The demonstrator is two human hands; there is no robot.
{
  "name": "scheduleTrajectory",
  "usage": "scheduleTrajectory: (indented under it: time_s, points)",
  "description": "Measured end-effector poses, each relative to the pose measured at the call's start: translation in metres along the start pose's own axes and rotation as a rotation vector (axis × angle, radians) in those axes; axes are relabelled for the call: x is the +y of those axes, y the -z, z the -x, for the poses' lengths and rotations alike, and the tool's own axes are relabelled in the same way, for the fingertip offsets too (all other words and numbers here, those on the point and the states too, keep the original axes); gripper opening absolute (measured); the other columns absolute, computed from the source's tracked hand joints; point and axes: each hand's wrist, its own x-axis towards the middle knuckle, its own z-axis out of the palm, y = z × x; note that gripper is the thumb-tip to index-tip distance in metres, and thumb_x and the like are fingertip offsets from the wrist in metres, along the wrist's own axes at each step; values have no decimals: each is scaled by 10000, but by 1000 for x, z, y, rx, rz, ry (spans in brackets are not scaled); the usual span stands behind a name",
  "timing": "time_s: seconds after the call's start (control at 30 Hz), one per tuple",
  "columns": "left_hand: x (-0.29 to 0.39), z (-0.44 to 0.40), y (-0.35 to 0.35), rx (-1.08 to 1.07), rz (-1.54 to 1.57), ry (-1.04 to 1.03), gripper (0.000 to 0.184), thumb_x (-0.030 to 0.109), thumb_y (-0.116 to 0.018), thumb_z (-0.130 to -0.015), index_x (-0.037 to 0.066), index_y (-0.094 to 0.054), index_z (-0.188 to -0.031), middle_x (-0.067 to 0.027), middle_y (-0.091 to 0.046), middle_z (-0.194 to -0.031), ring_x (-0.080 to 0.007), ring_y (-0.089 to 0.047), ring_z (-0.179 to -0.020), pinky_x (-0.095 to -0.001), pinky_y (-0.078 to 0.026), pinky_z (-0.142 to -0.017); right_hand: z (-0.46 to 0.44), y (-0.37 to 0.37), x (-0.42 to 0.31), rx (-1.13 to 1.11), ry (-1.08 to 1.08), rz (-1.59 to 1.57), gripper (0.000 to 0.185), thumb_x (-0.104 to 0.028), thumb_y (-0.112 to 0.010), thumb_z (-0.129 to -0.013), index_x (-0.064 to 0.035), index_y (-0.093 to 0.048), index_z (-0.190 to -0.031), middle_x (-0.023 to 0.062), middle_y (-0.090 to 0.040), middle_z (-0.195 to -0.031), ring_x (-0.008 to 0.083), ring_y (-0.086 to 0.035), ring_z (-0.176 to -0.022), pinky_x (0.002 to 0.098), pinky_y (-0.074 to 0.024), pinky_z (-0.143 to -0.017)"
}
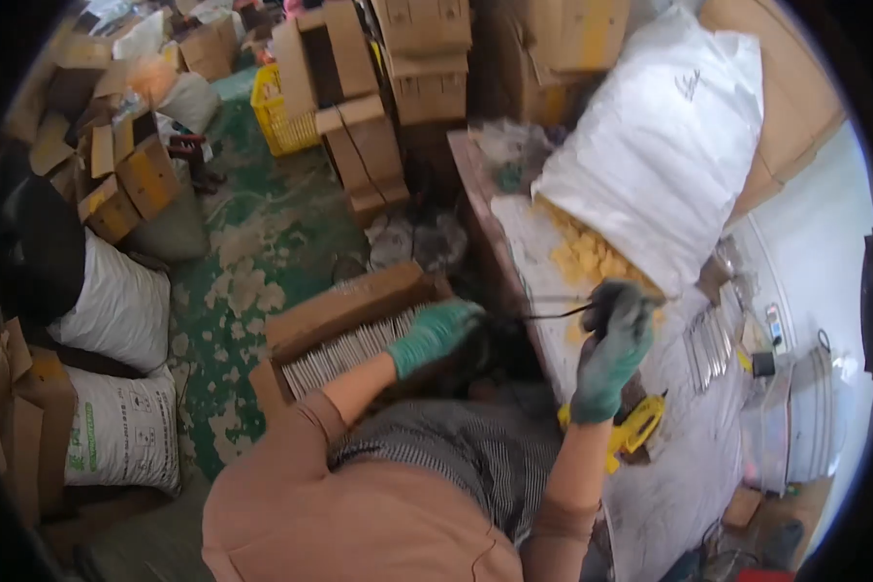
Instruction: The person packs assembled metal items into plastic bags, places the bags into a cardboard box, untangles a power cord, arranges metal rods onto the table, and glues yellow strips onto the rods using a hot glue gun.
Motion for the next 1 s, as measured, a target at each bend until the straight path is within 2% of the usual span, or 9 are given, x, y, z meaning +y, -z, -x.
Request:
scheduleTrajectory:
  time_s: [0.2, 0.33, 0.43, 0.6, 0.67, 0.77, 0.83, 0.87, 1.0]
  points:
    - [-95, 38, 0, 78, -12, 194, 244, 238, -569, -881, 108, -606, -1084, -150, -640, -1020, -353, -609, -924, -433, -476, -803, -18, 24, -35, -128, -218, -741, 210, -258, -469, -974, -67, -553, -955, -45, -332, -660, 36, -290, -501, 209, -235, -491]
    - [-62, 26, 27, -120, -128, 465, 339, 294, -596, -898, 59, -591, -1142, -141, -640, -1083, -311, -615, -976, -380, -474, -824, -44, 45, -39, -383, -426, -1163, 161, -141, -433, -976, -14, -532, -961, -7, -373, -659, 49, -281, -468, 204, -253, -496]
    - [-65, 29, 33, -222, 337, 778, 389, 304, -597, -897, 71, -553, -1205, -139, -635, -1113, -314, -616, -987, -385, -482, -817, -53, 59, -39, -340, -416, -1087, 165, -112, -415, -975, 8, -527, -972, -6, -377, -640, 51, -283, -432, 208, -263, -452]
    - [-60, 46, 37, -677, -503, 145, 491, 396, -538, -900, 184, -460, -1337, -142, -506, -1325, -321, -514, -1179, -433, -416, -960, -40, 40, -63, -234, -400, -899, 218, -159, -408, -988, 18, -535, -1004, -34, -348, -604, 36, -270, -402, 188, -255, -395]
    - [-91, 68, 9, -633, -444, 5, 467, 402, -495, -918, 186, -469, -1331, -137, -429, -1394, -347, -457, -1227, -445, -380, -1003, -35, 28, -75, -482, -517, -643, 259, -196, -421, -991, 24, -541, -1052, -59, -348, -601, 11, -238, -402, 161, -227, -390]
    - [-99, 51, 8, -398, -137, 199, 426, 355, -451, -948, 77, -500, -1266, -160, -554, -1233, -329, -529, -1129, -386, -415, -982, -25, 20, -96, -414, -391, -389, 329, -248, -450, -981, 42, -544, -1106, -80, -345, -582, -15, -222, -407, 146, -211, -388]
    - [-72, 12, 29, -110, 540, 763, 387, 300, -490, -949, 25, -527, -1220, -139, -559, -1220, -292, -544, -1120, -409, -421, -978, -26, 30, -105, -376, -278, -300, 381, -278, -479, -966, 60, -547, -1129, -80, -346, -561, -17, -232, -412, 148, -206, -389]
    - [-80, 13, 25, 83, 1133, 550, 340, 234, -519, -940, 13, -532, -1198, -118, -565, -1208, -285, -552, -1108, -396, -433, -973, -29, 33, -112, -386, -279, -293, 381, -278, -479, -966, 60, -547, -1129, -80, -346, -561, -17, -232, -412, 148, -206, -389]
    - [-113, -54, -32, 158, 1788, 565, 373, 142, -524, -923, 46, -463, -1279, -114, -538, -1245, -306, -540, -1122, -439, -425, -991, -28, 23, -138, -217, -148, 28, 406, -328, -498, -950, 44, -582, -1090, -23, -483, -654, 18, -278, -443, 164, -210, -414]
